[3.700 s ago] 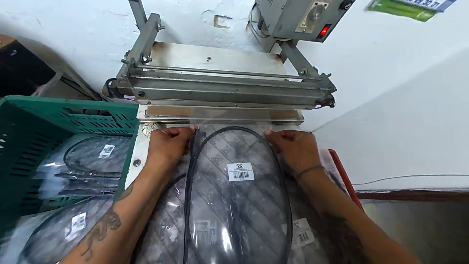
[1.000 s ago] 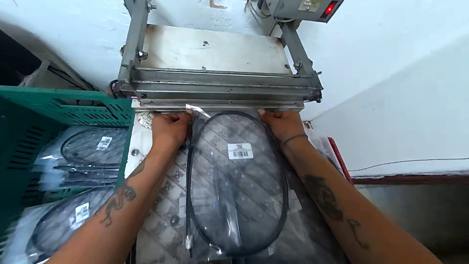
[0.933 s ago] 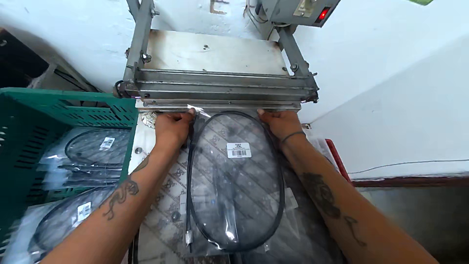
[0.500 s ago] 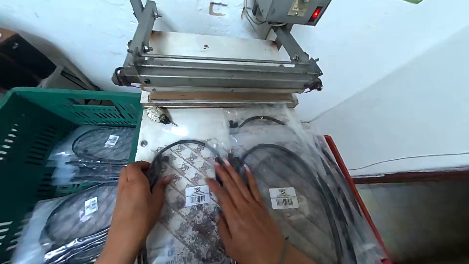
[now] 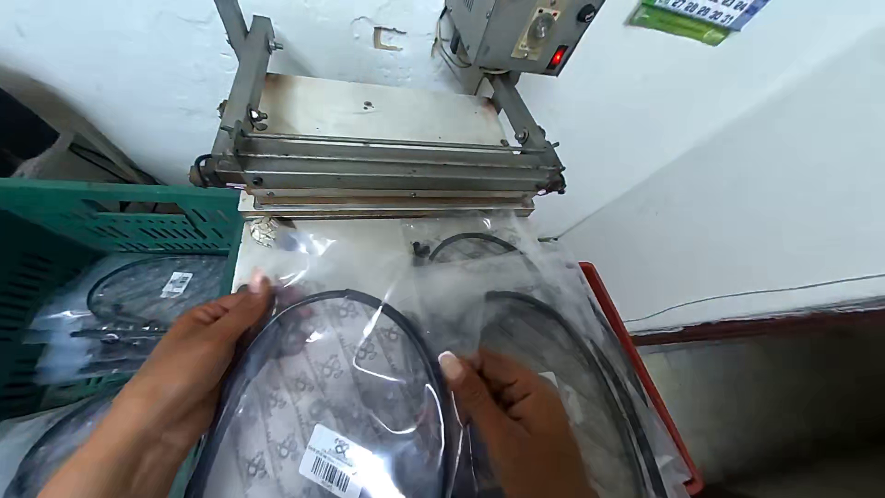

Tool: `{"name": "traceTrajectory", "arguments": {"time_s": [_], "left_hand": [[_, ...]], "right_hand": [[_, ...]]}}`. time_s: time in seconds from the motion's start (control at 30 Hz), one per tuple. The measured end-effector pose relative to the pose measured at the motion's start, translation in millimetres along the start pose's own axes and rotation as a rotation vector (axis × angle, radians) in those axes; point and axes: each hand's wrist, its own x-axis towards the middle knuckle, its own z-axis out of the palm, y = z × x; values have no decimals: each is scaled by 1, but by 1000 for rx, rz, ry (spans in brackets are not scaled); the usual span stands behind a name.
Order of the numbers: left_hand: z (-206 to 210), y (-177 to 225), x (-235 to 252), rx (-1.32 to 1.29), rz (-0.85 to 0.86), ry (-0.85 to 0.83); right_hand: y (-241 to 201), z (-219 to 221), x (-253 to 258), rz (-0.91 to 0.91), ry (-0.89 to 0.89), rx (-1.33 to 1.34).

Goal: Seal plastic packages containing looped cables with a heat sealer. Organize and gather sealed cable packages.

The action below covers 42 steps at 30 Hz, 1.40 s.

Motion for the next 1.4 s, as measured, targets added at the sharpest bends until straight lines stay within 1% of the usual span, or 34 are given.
{"name": "traceTrajectory", "arguments": {"time_s": [0.07, 0.1, 0.13, 0.17, 0.2, 0.27, 0.33, 0.37, 0.4, 0.47, 0.57, 0.67, 0.8, 0.93, 1.2, 1.27, 1.3, 1.37, 1.4], "left_hand": [[12, 8, 12, -40, -61, -63], [17, 10, 18, -57, -63, -86], [21, 11, 26, -68, -48, -96], [26, 11, 34, -61, -22, -85], [32, 10, 42, -28, 20, -59], [40, 5, 59, 132, 166, -20], [50, -3, 83, 318, 333, 49], [55, -7, 96, 353, 359, 74], [59, -10, 106, 366, 345, 90], [65, -10, 118, 365, 245, 122], [68, -8, 125, 350, 160, 141], [68, -8, 128, 321, 154, 163], [71, -7, 131, 260, 167, 198], [70, -11, 127, 270, 184, 218], [79, -4, 125, 379, 136, 255], [84, 2, 102, 312, 205, 259], [85, 4, 80, 284, 277, 219], [80, -3, 22, 293, 388, 43], [78, -17, -6, 337, 420, -18]], "right_hand": [[3, -11, 13, -163, 58, -176], [4, -18, 22, -227, 91, -293], [3, -26, 33, -242, 121, -396], [0, -35, 46, -203, 128, -476], [-2, -43, 61, -118, 111, -528], [2, -52, 97, 101, 84, -504], [23, -55, 135, 218, 93, -452], [33, -55, 150, 238, 106, -458], [39, -53, 162, 263, 119, -472], [45, -49, 175, 335, 130, -486], [48, -47, 179, 414, 152, -443], [50, -45, 182, 451, 164, -384], [52, -43, 189, 447, 156, -385], [53, -43, 187, 431, 138, -399], [51, -44, 191, 467, 75, -475], [39, -48, 181, 394, 84, -515], [30, -54, 170, 320, 102, -541], [23, -73, 133, 126, 170, -560], [22, -86, 113, 25, 204, -559]]}}
